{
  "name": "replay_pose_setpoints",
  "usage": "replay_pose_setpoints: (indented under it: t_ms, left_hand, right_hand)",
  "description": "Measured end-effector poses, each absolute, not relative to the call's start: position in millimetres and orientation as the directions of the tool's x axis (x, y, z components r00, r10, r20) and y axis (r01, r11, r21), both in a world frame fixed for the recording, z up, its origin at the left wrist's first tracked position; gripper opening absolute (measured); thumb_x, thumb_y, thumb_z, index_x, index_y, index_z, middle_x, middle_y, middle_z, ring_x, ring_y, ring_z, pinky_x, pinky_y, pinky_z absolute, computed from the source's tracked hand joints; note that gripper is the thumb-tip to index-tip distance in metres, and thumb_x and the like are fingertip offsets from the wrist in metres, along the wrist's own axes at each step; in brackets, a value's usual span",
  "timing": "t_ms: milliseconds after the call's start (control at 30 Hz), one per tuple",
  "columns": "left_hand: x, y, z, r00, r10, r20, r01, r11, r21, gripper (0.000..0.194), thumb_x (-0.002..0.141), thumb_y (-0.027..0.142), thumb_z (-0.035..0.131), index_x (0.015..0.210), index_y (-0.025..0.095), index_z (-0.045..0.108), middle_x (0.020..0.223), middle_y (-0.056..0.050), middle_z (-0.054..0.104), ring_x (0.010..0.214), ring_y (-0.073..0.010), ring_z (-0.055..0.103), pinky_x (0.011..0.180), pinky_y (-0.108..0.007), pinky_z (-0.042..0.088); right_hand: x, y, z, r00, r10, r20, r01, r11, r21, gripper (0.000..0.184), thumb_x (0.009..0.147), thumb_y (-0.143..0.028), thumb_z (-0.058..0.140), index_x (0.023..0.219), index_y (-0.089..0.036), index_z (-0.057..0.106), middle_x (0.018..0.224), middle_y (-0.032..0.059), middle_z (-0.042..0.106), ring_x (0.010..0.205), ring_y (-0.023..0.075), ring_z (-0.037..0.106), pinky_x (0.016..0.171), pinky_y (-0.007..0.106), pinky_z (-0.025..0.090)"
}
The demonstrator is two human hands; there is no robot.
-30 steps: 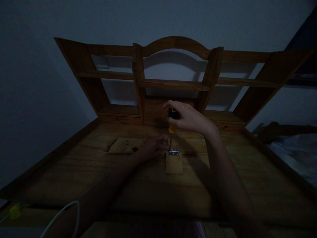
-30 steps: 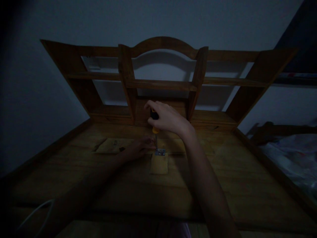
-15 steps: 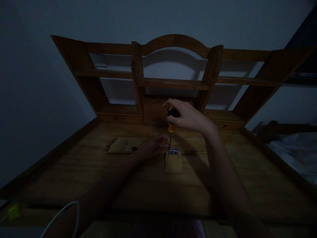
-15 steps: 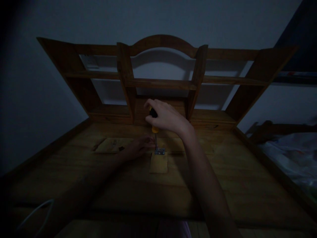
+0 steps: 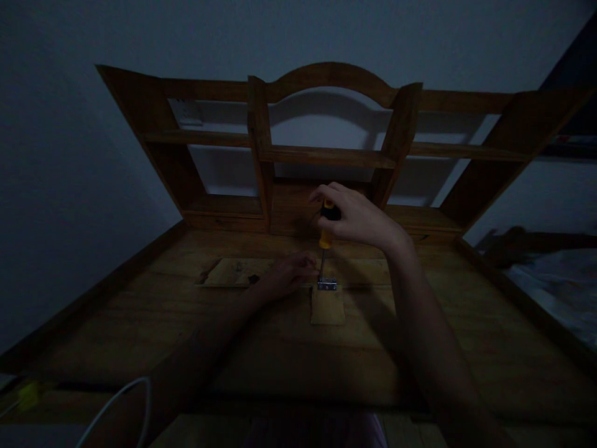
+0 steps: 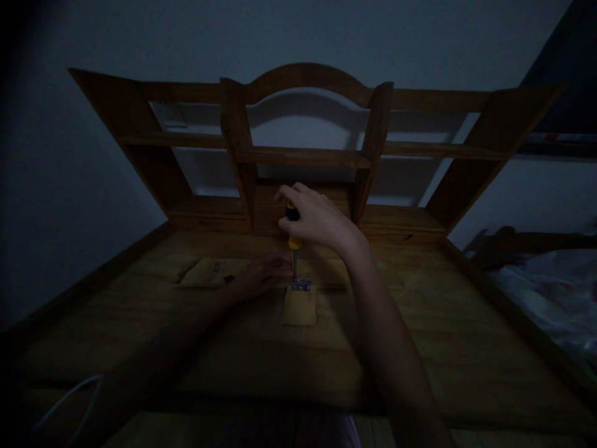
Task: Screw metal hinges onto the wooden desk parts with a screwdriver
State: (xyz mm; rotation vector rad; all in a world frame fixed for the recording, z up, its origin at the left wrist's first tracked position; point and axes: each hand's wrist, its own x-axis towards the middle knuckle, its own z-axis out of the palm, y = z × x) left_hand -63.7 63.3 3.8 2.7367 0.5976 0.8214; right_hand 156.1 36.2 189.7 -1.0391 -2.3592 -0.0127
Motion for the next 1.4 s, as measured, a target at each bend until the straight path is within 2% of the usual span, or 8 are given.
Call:
replay_pose_setpoints:
  t_ms: [300,400,500,667,867,1067,1267,1400]
  left_hand:
    - [-63.9,63.9,3.9,0.766,0.429,0.480,0.298,-0.897,0.326,0.039,0.097,0.010,0.049,0.123,0.026,0.072,0.131,-0.009,0.059,0.119,-0.0211,0.060,0.103,-0.039,0.052]
    - [-64.3,63.4,3.9,0.763,0.441,0.472,0.307,-0.890,0.336,0.041,0.095,0.008,0.049,0.123,0.027,0.072,0.131,-0.008,0.059,0.118,-0.0210,0.061,0.102,-0.039,0.052]
    - [-64.1,64.0,2.4,0.759,0.444,0.477,0.308,-0.889,0.338,0.041,0.096,0.009,0.049,0.123,0.028,0.072,0.131,-0.008,0.059,0.117,-0.0207,0.061,0.102,-0.039,0.052]
    - [-63.5,64.4,2.6,0.757,0.444,0.479,0.316,-0.891,0.327,0.036,0.097,0.012,0.049,0.120,0.026,0.073,0.128,-0.008,0.060,0.116,-0.0212,0.061,0.101,-0.039,0.052]
    - [-64.6,63.1,3.9,0.762,0.457,0.460,0.330,-0.884,0.331,0.036,0.099,0.013,0.049,0.121,0.027,0.072,0.132,-0.008,0.059,0.116,-0.0200,0.062,0.101,-0.037,0.052]
    - [-64.5,63.5,2.4,0.757,0.455,0.469,0.331,-0.886,0.324,0.037,0.097,0.012,0.048,0.122,0.026,0.073,0.130,-0.009,0.060,0.116,-0.0211,0.061,0.101,-0.039,0.053]
    - [-63.5,63.2,4.0,0.756,0.448,0.477,0.323,-0.889,0.324,0.035,0.098,0.014,0.048,0.118,0.027,0.074,0.129,-0.008,0.061,0.115,-0.0209,0.062,0.100,-0.039,0.054]
    - [-62.7,62.2,5.6,0.756,0.444,0.480,0.310,-0.890,0.335,0.036,0.098,0.013,0.048,0.120,0.026,0.073,0.130,-0.008,0.060,0.115,-0.0203,0.062,0.100,-0.038,0.054]
  right_hand:
    - [157.1,36.5,189.6,-0.549,0.653,0.522,0.661,0.721,-0.207,0.023,0.095,-0.042,0.060,0.107,-0.022,0.063,0.107,0.0063,0.067,0.101,0.0245,0.062,0.092,0.037,0.044]
    - [157.4,37.0,190.2,-0.554,0.649,0.522,0.665,0.722,-0.192,0.017,0.094,-0.030,0.058,0.107,-0.023,0.065,0.109,0.0060,0.068,0.102,0.0237,0.063,0.092,0.036,0.044]
    - [156.6,35.7,191.0,-0.546,0.667,0.506,0.674,0.709,-0.207,0.027,0.088,-0.023,0.056,0.115,-0.023,0.064,0.119,0.0067,0.065,0.108,0.0247,0.062,0.097,0.037,0.043]
    - [154.6,32.7,192.0,-0.543,0.681,0.491,0.680,0.700,-0.219,0.032,0.088,-0.025,0.057,0.119,-0.023,0.063,0.121,0.0065,0.065,0.108,0.0250,0.062,0.097,0.038,0.044]
    - [155.5,33.3,193.1,-0.544,0.670,0.505,0.700,0.695,-0.168,0.022,0.094,-0.033,0.056,0.109,-0.023,0.068,0.105,0.0054,0.070,0.096,0.0237,0.065,0.088,0.036,0.045]
    - [155.2,34.1,190.4,-0.537,0.678,0.502,0.693,0.694,-0.196,0.036,0.086,-0.024,0.058,0.122,-0.022,0.062,0.123,0.0075,0.064,0.109,0.0259,0.062,0.099,0.039,0.044]
    - [155.5,36.0,188.7,-0.559,0.652,0.513,0.658,0.725,-0.204,0.030,0.096,-0.039,0.058,0.120,-0.024,0.063,0.117,0.0069,0.067,0.110,0.0257,0.062,0.100,0.039,0.043]
    - [156.4,37.0,189.0,-0.551,0.671,0.495,0.686,0.703,-0.188,0.029,0.094,-0.030,0.057,0.122,-0.024,0.064,0.121,0.0070,0.066,0.109,0.0254,0.062,0.100,0.039,0.043]
